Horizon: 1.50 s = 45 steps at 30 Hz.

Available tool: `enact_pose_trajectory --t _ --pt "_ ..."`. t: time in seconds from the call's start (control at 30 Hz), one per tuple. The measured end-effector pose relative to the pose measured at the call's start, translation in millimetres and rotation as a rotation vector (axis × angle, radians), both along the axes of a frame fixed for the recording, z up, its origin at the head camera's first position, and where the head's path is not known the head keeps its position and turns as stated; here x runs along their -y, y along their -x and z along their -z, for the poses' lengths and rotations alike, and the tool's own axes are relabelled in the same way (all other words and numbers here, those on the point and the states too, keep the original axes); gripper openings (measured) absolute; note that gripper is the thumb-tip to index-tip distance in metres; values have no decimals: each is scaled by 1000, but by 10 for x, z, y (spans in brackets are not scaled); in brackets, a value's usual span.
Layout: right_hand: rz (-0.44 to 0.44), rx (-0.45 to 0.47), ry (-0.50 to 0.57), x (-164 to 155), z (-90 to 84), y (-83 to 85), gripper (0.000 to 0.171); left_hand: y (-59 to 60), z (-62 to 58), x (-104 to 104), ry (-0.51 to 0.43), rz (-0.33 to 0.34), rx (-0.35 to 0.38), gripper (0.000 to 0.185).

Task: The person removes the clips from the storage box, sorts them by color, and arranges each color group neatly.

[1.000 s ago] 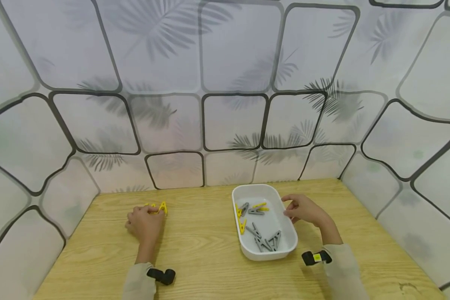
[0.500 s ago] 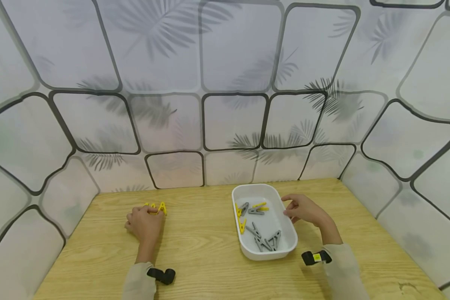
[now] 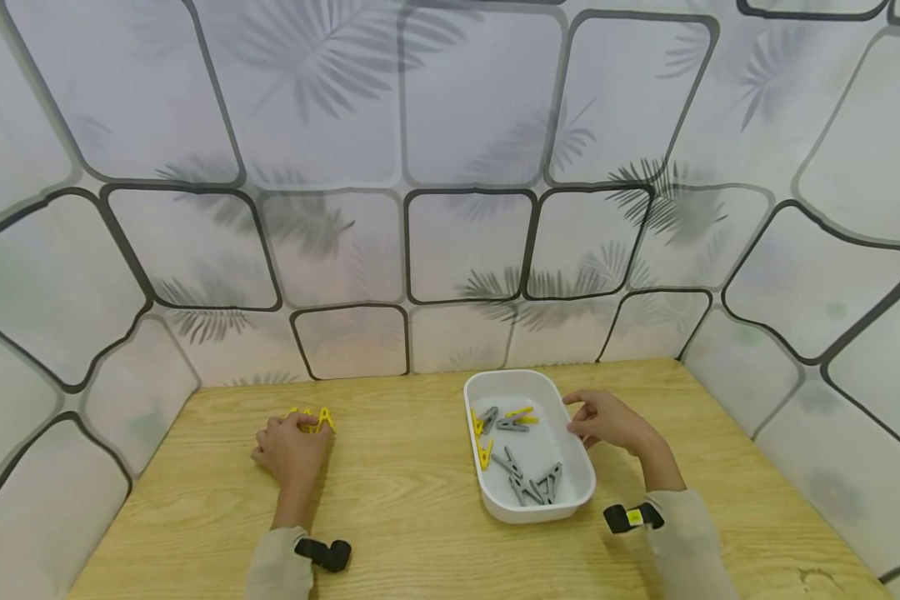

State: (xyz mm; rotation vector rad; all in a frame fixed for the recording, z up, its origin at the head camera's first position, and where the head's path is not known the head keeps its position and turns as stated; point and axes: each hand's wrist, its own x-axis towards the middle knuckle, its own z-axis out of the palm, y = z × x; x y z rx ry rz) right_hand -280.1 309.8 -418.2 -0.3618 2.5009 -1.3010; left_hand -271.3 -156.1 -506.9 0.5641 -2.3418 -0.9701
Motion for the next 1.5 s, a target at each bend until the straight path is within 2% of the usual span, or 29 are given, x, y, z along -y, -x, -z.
enact_pose_trajectory --t 0.23,0.47,0.63,0.8,0.97,1.17,1.2,1.4,1.5 --pt "10 -1 -5 -12 15 -2 51 15 13 2 -13 2 7 17" --pt "17 4 -7 -10 26 27 51 29 -7 -3 -15 12 -21 20" --pt "15 3 -13 -23 11 16 52 31 -78 -46 -11 38 -56 20" --pt "11 -6 -17 -27 -3 0 52 44 -208 -124 -3 116 -116 17" --pt "5 -10 -17 -26 0 12 52 61 -374 -308 47 265 -187 15" --pt "14 -6 -22 -29 -5 32 51 169 -590 -661 265 509 -319 16" --pt "14 -3 -19 -31 -4 32 51 190 -634 -726 297 550 -324 16" --pt "10 -3 -6 -21 15 26 51 270 -863 -1144 413 807 -242 16" --pt "18 -1 -5 -22 10 24 51 310 -936 -1355 470 921 -188 15"
